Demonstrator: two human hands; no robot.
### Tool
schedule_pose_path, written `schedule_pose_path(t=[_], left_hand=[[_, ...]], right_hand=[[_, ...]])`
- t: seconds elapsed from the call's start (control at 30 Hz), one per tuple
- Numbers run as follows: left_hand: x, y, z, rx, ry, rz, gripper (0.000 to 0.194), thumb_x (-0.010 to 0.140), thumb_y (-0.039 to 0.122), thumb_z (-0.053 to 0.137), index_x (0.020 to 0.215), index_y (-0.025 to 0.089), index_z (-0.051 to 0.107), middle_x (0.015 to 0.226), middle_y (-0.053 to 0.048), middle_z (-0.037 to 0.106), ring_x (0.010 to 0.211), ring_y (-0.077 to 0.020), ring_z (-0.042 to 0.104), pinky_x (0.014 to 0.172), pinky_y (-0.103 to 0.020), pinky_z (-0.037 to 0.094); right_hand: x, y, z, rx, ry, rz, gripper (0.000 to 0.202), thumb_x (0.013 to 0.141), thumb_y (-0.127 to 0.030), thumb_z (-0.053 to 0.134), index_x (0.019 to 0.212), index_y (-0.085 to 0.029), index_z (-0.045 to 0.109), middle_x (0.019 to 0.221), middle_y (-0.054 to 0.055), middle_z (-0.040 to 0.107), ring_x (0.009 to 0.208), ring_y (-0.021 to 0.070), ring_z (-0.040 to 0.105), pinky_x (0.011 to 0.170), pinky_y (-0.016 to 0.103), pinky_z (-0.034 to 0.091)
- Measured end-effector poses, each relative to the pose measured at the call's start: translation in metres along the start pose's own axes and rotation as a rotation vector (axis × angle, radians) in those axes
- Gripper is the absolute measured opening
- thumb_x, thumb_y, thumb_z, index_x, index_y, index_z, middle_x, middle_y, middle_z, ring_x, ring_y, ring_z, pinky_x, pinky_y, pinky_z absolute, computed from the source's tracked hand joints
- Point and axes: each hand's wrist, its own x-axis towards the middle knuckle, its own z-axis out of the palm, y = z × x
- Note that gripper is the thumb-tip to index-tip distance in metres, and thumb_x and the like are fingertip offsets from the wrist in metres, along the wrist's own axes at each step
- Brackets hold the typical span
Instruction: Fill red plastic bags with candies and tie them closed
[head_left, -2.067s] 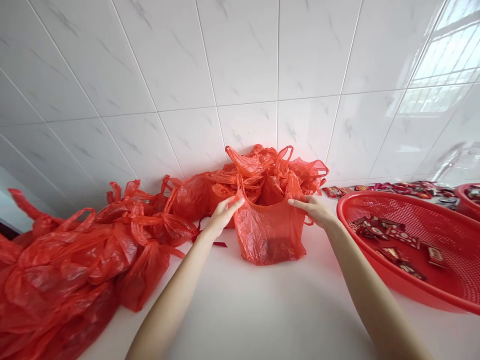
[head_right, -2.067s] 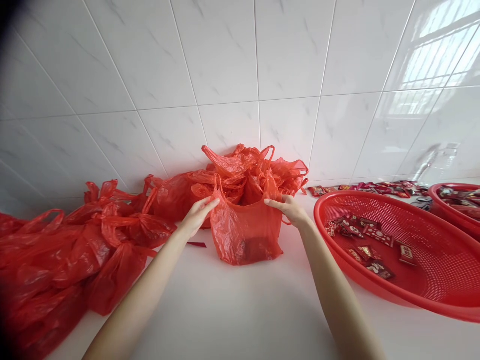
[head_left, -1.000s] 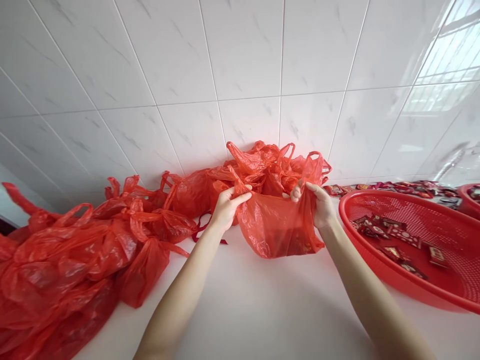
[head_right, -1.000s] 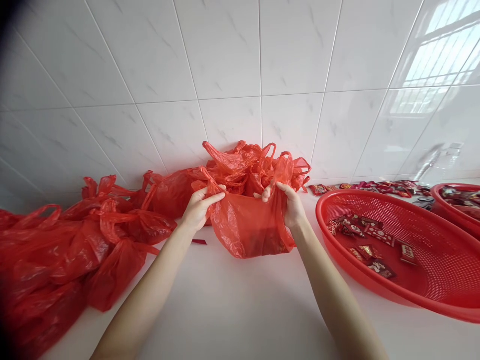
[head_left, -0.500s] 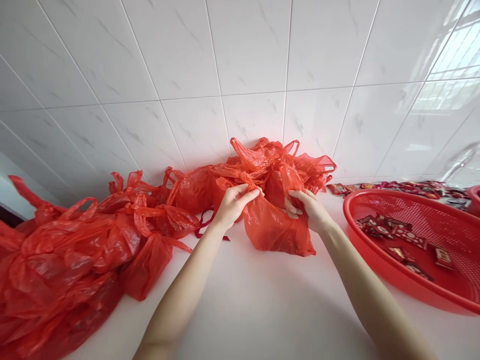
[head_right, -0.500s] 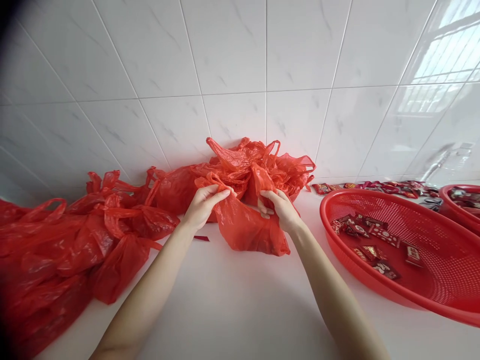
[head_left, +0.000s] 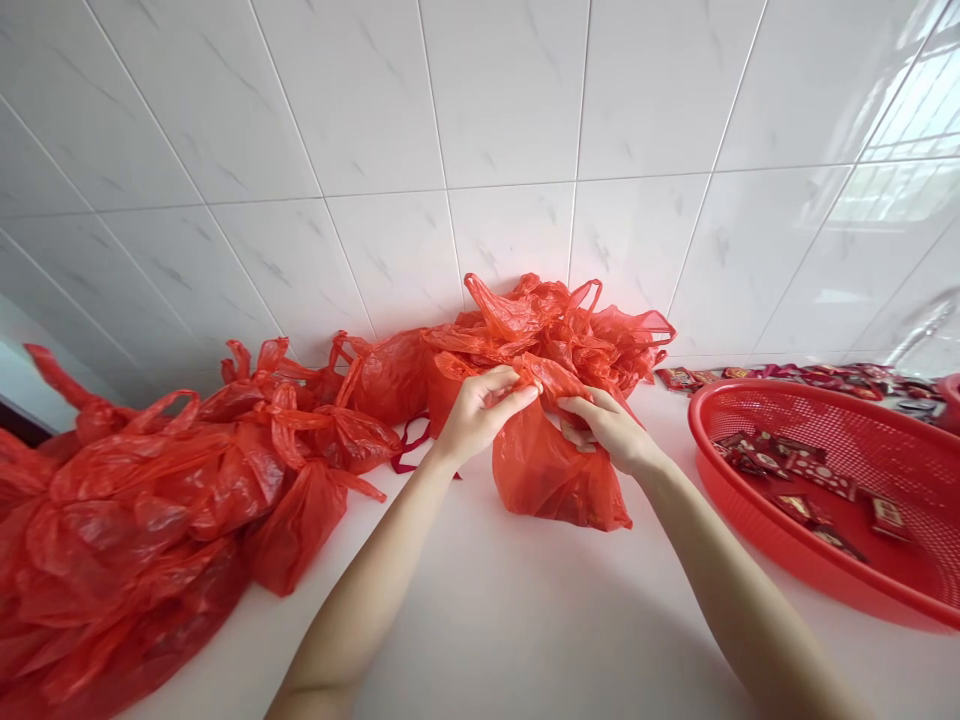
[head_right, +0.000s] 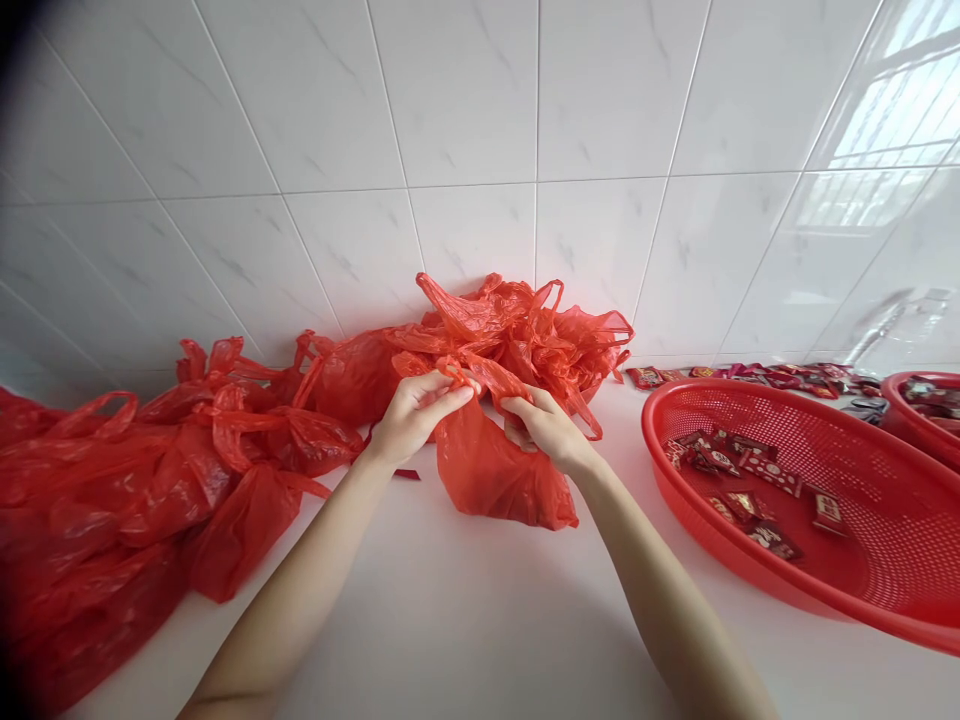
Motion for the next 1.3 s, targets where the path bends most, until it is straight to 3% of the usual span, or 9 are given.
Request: schedule_pose_path(t=[0.1, 0.17, 0.27, 0.43, 0.6, 0.8, 0.93, 1.13, 1.3], left_hand=[[-0.003, 0.004, 0.002, 0.124, 0.038, 0.111, 0.024, 0.085, 0.042, 0.072, 0.077, 0.02, 0.075, 0.127, -0.011, 0.066, 0.131, -0.0307, 0.055, 0.105, -0.042, 0.048], [-0.005, 0.006, 0.002, 0.179, 0.045, 0.145, 0.021, 0.086, 0.039, 0.071, 0.077, 0.021, 0.075, 0.136, -0.011, 0.062, 0.138, -0.031, 0.05, 0.111, -0.043, 0.044], [-0.006, 0.008, 0.003, 0.151, -0.001, 0.144, 0.018, 0.087, 0.036, 0.07, 0.082, 0.021, 0.076, 0.127, -0.01, 0.066, 0.126, -0.0275, 0.059, 0.108, -0.04, 0.047], [-0.004, 0.005, 0.003, 0.1, 0.056, 0.041, 0.017, 0.083, 0.036, 0.073, 0.08, 0.019, 0.075, 0.091, -0.005, 0.069, 0.089, -0.0201, 0.067, 0.08, -0.033, 0.054], [-0.004, 0.005, 0.001, 0.199, 0.17, -0.048, 0.025, 0.072, 0.034, 0.082, 0.091, 0.019, 0.075, 0.093, -0.003, 0.072, 0.092, -0.0215, 0.065, 0.085, -0.034, 0.052], [-0.006, 0.013, 0.0, 0.268, 0.028, -0.104, 0.027, 0.074, 0.032, 0.079, 0.097, 0.021, 0.072, 0.077, 0.002, 0.063, 0.075, -0.0167, 0.058, 0.072, -0.029, 0.048], [-0.007, 0.016, 0.001, 0.206, -0.055, -0.049, 0.017, 0.079, 0.028, 0.072, 0.093, 0.02, 0.067, 0.084, 0.0, 0.065, 0.08, -0.0169, 0.061, 0.077, -0.029, 0.051], [-0.007, 0.013, 0.0, 0.152, 0.131, 0.057, 0.021, 0.088, 0.038, 0.068, 0.097, 0.02, 0.065, 0.086, -0.001, 0.065, 0.085, -0.0173, 0.065, 0.084, -0.03, 0.053], [-0.007, 0.015, -0.006, 0.122, 0.196, 0.097, 0.027, 0.091, 0.041, 0.064, 0.108, 0.02, 0.068, 0.11, -0.006, 0.072, 0.083, -0.0168, 0.069, 0.084, -0.033, 0.057]], right_hand=[[-0.002, -0.001, 0.002, -0.007, -0.007, 0.018, 0.028, 0.085, -0.034, 0.058, 0.066, -0.023, 0.04, 0.05, -0.009, 0.034, 0.045, 0.0067, 0.024, 0.045, 0.025, 0.015], [-0.003, 0.0, 0.002, -0.009, -0.018, 0.024, 0.029, 0.084, -0.035, 0.059, 0.067, -0.023, 0.039, 0.051, -0.01, 0.034, 0.045, 0.0061, 0.024, 0.045, 0.025, 0.015], [-0.004, 0.002, 0.003, -0.021, -0.081, -0.001, 0.023, 0.086, -0.035, 0.058, 0.074, -0.022, 0.043, 0.052, -0.011, 0.031, 0.045, 0.0058, 0.023, 0.045, 0.024, 0.016], [-0.006, 0.004, 0.003, -0.107, -0.116, -0.034, 0.018, 0.091, -0.035, 0.056, 0.082, -0.022, 0.047, 0.055, -0.012, 0.033, 0.047, 0.0061, 0.026, 0.046, 0.023, 0.02], [-0.009, 0.0, 0.005, -0.174, -0.146, -0.061, 0.029, 0.093, -0.041, 0.06, 0.078, -0.021, 0.045, 0.065, -0.008, 0.045, 0.051, 0.0059, 0.039, 0.048, 0.023, 0.028], [-0.011, -0.005, 0.009, -0.213, -0.147, -0.103, 0.042, 0.094, -0.058, 0.057, 0.079, -0.02, 0.05, 0.063, -0.007, 0.044, 0.051, 0.0063, 0.038, 0.047, 0.023, 0.027], [-0.014, -0.006, 0.011, -0.201, -0.084, -0.137, 0.041, 0.093, -0.058, 0.061, 0.08, -0.021, 0.049, 0.057, -0.01, 0.034, 0.047, 0.0056, 0.031, 0.045, 0.022, 0.026], [-0.012, -0.003, 0.011, -0.206, -0.054, -0.171, 0.042, 0.089, -0.056, 0.067, 0.078, -0.022, 0.045, 0.056, -0.011, 0.035, 0.047, 0.0056, 0.029, 0.044, 0.021, 0.024], [-0.006, 0.002, 0.006, -0.068, 0.119, -0.154, 0.045, 0.088, -0.061, 0.065, 0.075, -0.021, 0.05, 0.05, -0.01, 0.033, 0.045, 0.0063, 0.024, 0.041, 0.021, 0.021]])
